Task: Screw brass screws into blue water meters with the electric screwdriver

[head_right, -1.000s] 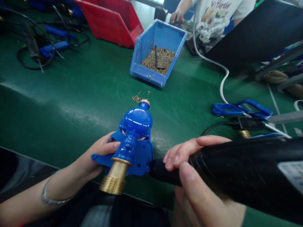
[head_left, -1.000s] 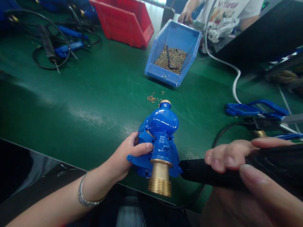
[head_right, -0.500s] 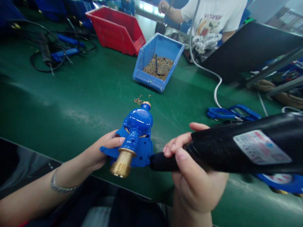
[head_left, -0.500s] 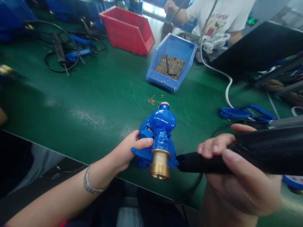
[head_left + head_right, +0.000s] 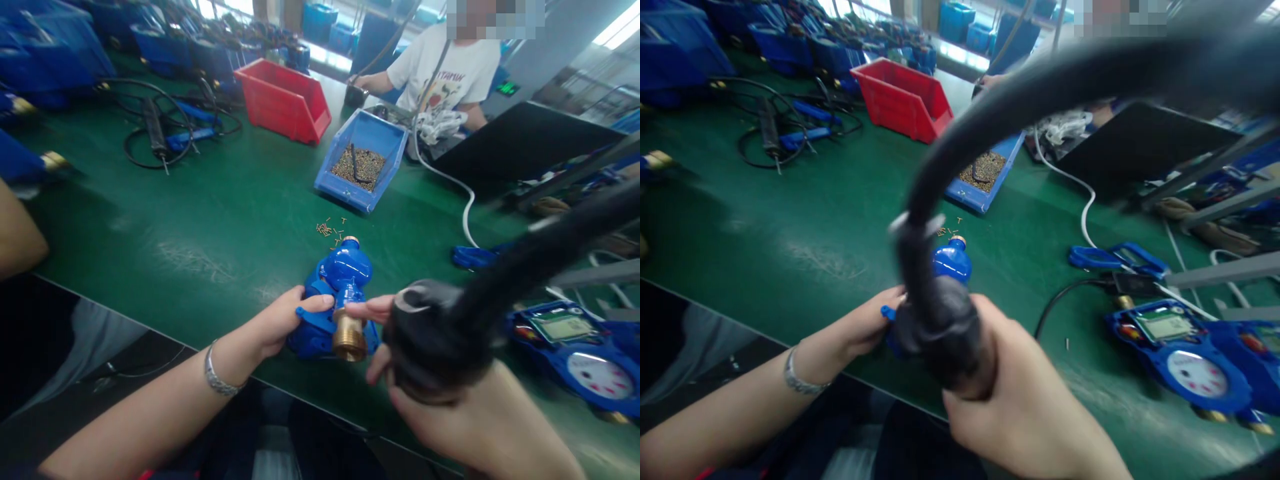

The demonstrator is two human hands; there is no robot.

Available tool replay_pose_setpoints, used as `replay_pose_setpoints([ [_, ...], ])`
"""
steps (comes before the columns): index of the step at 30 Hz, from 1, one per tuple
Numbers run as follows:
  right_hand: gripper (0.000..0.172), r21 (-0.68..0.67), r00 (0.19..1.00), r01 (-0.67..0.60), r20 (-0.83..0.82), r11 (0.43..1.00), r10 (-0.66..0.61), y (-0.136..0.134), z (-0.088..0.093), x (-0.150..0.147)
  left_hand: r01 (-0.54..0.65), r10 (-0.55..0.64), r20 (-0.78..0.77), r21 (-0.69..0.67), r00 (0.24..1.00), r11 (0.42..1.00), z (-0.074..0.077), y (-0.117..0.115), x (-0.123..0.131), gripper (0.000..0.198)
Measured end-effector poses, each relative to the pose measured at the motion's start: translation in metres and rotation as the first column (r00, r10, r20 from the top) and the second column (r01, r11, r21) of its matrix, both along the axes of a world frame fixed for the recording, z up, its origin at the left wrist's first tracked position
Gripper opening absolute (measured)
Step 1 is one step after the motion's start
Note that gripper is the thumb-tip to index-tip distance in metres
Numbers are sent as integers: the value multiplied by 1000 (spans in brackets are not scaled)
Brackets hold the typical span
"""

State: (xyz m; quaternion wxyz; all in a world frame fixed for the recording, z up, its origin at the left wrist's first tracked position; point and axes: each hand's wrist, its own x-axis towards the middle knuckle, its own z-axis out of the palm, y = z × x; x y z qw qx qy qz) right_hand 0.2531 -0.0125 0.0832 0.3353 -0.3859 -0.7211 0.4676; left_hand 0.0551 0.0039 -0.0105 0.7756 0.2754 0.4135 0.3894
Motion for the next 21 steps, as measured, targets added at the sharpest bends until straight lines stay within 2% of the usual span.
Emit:
replay_pose_setpoints([
  [1,63,-2,992,-103,69,995,103,-1,-6,-7,4,-4,2,3,1000,1000,0,0,1,35],
  [2,65,-1,984,-155,93,988,154,-2,-12,-13,18,-18,10,10,1000,1000,-1,0,1,34],
  [6,57,-72,986,-168,-38,983,165,-1,-26,-11,68,-69,40,16,997,998,-3,2,2,40],
  [9,47,-111,984,-177,-22,978,176,2,-22,6,74,-73,35,-42,997,996,-2,4,2,52],
  [12,37,-136,975,-180,109,974,195,10,-13,27,109,-104,60,-83,993,991,1,6,4,59],
  [15,39,-165,948,-258,147,952,282,20,-10,46,149,-150,5,-103,989,983,2,9,4,65],
  [17,45,-174,925,-342,111,923,363,26,-14,56,236,-235,-197,-14,952,972,2,15,1,61],
  [18,48,-178,908,-385,99,906,406,28,-17,60,297,-263,-349,45,899,954,3,19,-2,57],
  [19,52,-181,890,-424,98,887,445,30,-20,63,356,-262,-506,95,822,930,3,25,-5,54],
  [21,61,-183,866,-462,117,868,485,30,-27,68,414,-160,-751,162,641,896,3,43,-14,57],
])
